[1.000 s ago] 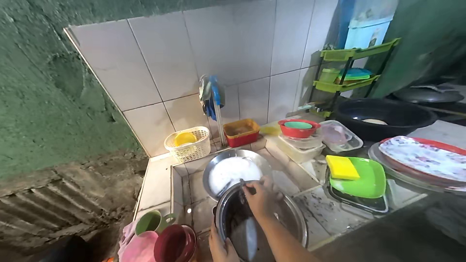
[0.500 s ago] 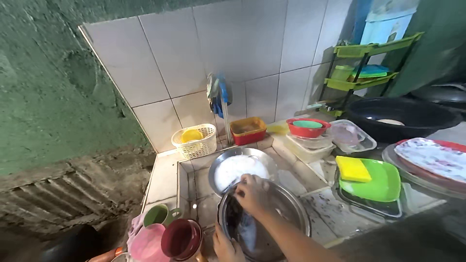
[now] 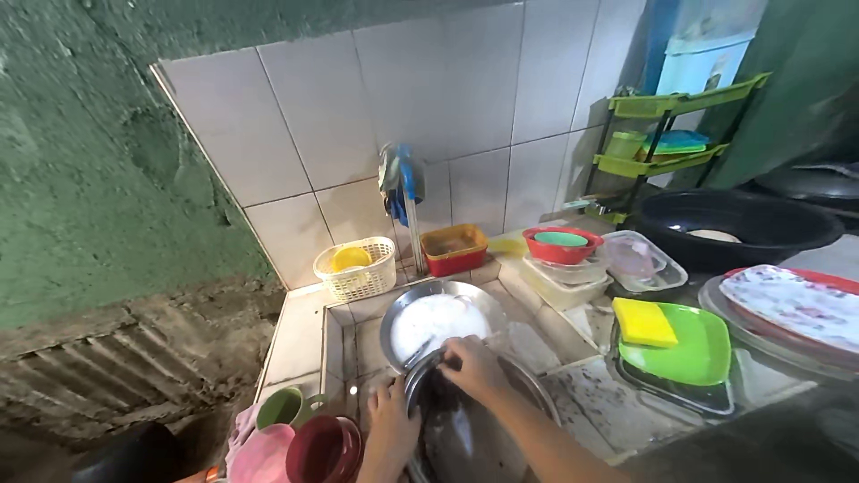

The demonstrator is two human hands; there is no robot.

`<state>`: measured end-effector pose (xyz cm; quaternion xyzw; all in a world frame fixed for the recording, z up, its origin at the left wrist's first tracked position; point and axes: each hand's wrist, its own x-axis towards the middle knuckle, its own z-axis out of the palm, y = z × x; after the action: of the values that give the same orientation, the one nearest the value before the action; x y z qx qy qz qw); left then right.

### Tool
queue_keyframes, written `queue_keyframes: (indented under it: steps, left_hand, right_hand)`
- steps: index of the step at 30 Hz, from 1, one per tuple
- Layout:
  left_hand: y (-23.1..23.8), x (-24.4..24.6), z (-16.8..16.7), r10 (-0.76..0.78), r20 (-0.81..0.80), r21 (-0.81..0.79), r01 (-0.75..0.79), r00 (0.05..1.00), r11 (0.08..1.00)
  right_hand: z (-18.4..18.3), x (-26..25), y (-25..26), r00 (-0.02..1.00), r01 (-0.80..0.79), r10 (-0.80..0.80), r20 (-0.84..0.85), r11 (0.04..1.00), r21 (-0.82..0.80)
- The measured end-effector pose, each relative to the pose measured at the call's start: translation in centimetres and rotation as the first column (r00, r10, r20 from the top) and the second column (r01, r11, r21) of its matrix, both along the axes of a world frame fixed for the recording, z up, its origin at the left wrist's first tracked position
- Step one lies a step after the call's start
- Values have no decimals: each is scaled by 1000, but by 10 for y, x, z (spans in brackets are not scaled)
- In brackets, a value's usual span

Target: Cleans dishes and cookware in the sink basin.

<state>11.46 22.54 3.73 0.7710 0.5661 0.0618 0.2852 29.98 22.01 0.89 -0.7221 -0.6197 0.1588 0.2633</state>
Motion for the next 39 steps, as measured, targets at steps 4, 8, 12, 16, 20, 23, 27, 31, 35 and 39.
queue_keyframes:
  steps: [4,8,12,16,20,23,27,31,35,39]
  left_hand:
    - [20,3,-4,-77,126,-89,89,989,992]
    - [10,-3,-11,-17,219,-53,29,976,998]
    - [-5,-7,-15,37,258,-11,-36,965,999]
    - [-36,-12,-22,170,362,-13,-178,916,984]
    - [-57,-13,-28,228,459,4,-259,859,966]
    - [-52,-14,-26,225,383,-22,-234,896,972]
    - [-41,-13,-20,207,276,-52,-200,939,978]
    - [-43,-11,-19,208,256,-5,-214,944,977]
    - [-47,-11,-22,282,336,-75,-273,899,959]
    - [-77,-3,-31,319,507,-9,-365,801,931]
  right_hand:
    - [0,-20,2,950,-307,307,61,952,-3]
    - [5,-18,3,976,-204,208,68,977,-62]
    - [12,-14,0,997,49,-39,74,988,-148]
    - [28,-4,-9,968,251,-239,82,946,-206]
    - [29,4,-17,959,271,-250,131,946,-177]
    - [18,-6,-6,991,94,-82,107,990,-103]
    - [-3,-37,0,944,-331,325,62,931,155]
    - [-3,-45,-6,920,-392,386,71,895,215]
    - [30,-44,4,992,-24,46,121,983,-181]
    - [30,-6,2,958,278,-260,124,947,-160]
